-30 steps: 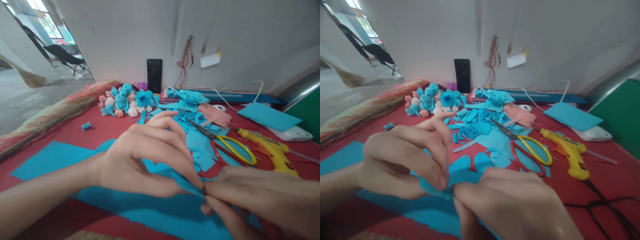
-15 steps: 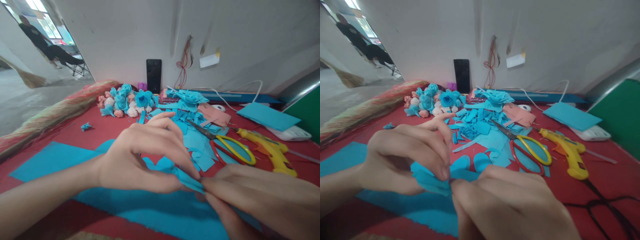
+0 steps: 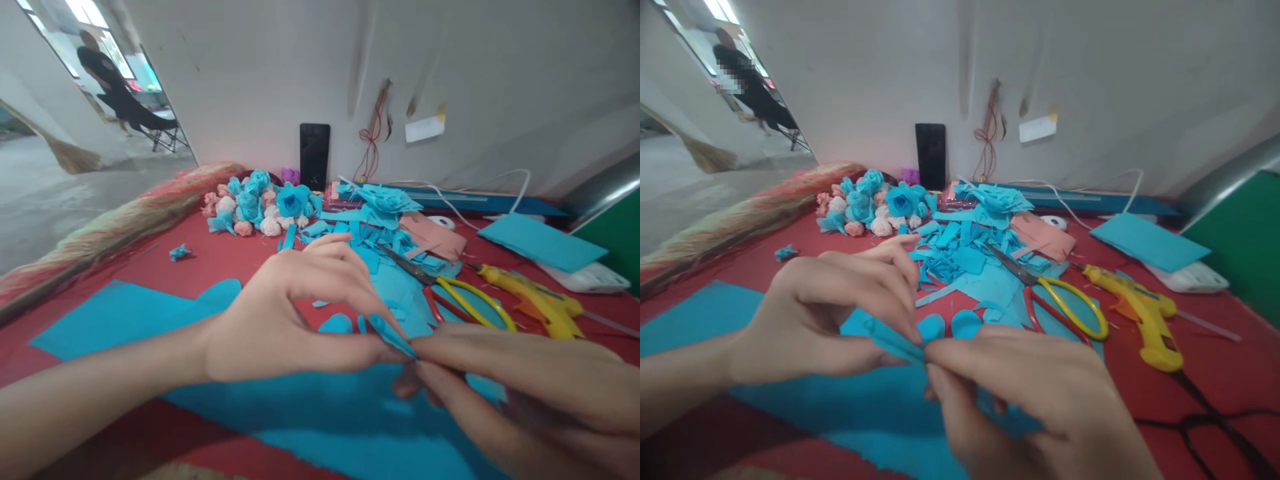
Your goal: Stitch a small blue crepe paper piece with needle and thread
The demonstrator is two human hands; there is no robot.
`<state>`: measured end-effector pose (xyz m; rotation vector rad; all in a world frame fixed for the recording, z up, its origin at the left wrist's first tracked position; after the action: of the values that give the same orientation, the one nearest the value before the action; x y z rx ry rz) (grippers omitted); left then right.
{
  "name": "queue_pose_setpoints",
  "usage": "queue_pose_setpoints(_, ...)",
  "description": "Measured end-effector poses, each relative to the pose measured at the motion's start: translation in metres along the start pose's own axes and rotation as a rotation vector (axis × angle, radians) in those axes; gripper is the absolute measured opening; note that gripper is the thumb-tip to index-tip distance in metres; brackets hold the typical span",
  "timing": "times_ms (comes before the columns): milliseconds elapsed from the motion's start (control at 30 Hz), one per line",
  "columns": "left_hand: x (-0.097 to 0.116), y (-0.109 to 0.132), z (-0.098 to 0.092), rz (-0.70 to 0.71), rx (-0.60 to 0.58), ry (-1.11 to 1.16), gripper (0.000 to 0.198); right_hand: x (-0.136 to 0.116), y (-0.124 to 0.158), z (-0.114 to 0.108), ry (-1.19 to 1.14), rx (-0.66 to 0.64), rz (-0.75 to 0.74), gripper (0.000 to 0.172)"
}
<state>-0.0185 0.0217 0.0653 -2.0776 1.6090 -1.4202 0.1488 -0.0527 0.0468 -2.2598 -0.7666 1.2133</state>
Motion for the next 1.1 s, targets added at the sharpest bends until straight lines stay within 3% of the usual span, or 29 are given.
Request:
queue_pose_setpoints(167, 0.005, 0.001, 0.0, -0.04, 0.064, -0.085, 0.003, 0.003, -0.004, -0.002, -0.015, -0.008, 0.147, 0.028)
queue_pose_setpoints(367, 0.007, 0.003, 0.003, -0.132, 0.083, -0.11, 0.004, 0.005, -0.001, 0.001, 0.012, 0.019, 0.137, 0.024)
queue_pose_setpoints(500, 0.008, 0.003, 0.005, -0.294, 0.058, -0.038, 0.002, 0.004, 0.0, 0.002, 0.207, 0.187, 0.009, 0.015)
queue_pose_setpoints(600, 0.008, 0.005, 0.006, -0.464, -0.033, -0.001, 0.006, 0.001, -0.004, 0.0, 0.335, 0.183, -0.11, 0.013)
queue_pose_setpoints(800, 0.009, 0.006, 0.004, -0.527, -0.119, 0.067, 0.007, -0.008, -0.013, -0.004, 0.337, 0.242, -0.157, 0.012)
queue_pose_setpoints(1100, 0.007, 0.006, 0.004, -0.644, -0.165, 0.015, 0.009, -0.003, -0.006, -0.004, 0.299, 0.095, -0.178, 0.012)
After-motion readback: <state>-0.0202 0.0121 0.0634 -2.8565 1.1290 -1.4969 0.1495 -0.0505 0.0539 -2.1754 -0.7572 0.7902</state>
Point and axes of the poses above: each hand's wrist, its own y-axis away from the middle knuckle, its own z-axis out of the palm, x = y × z, the point moved 1 cm from there along -y, towards the middle knuckle, and after that the axes turned 7 degrees about -y, right-handed, at the moved point
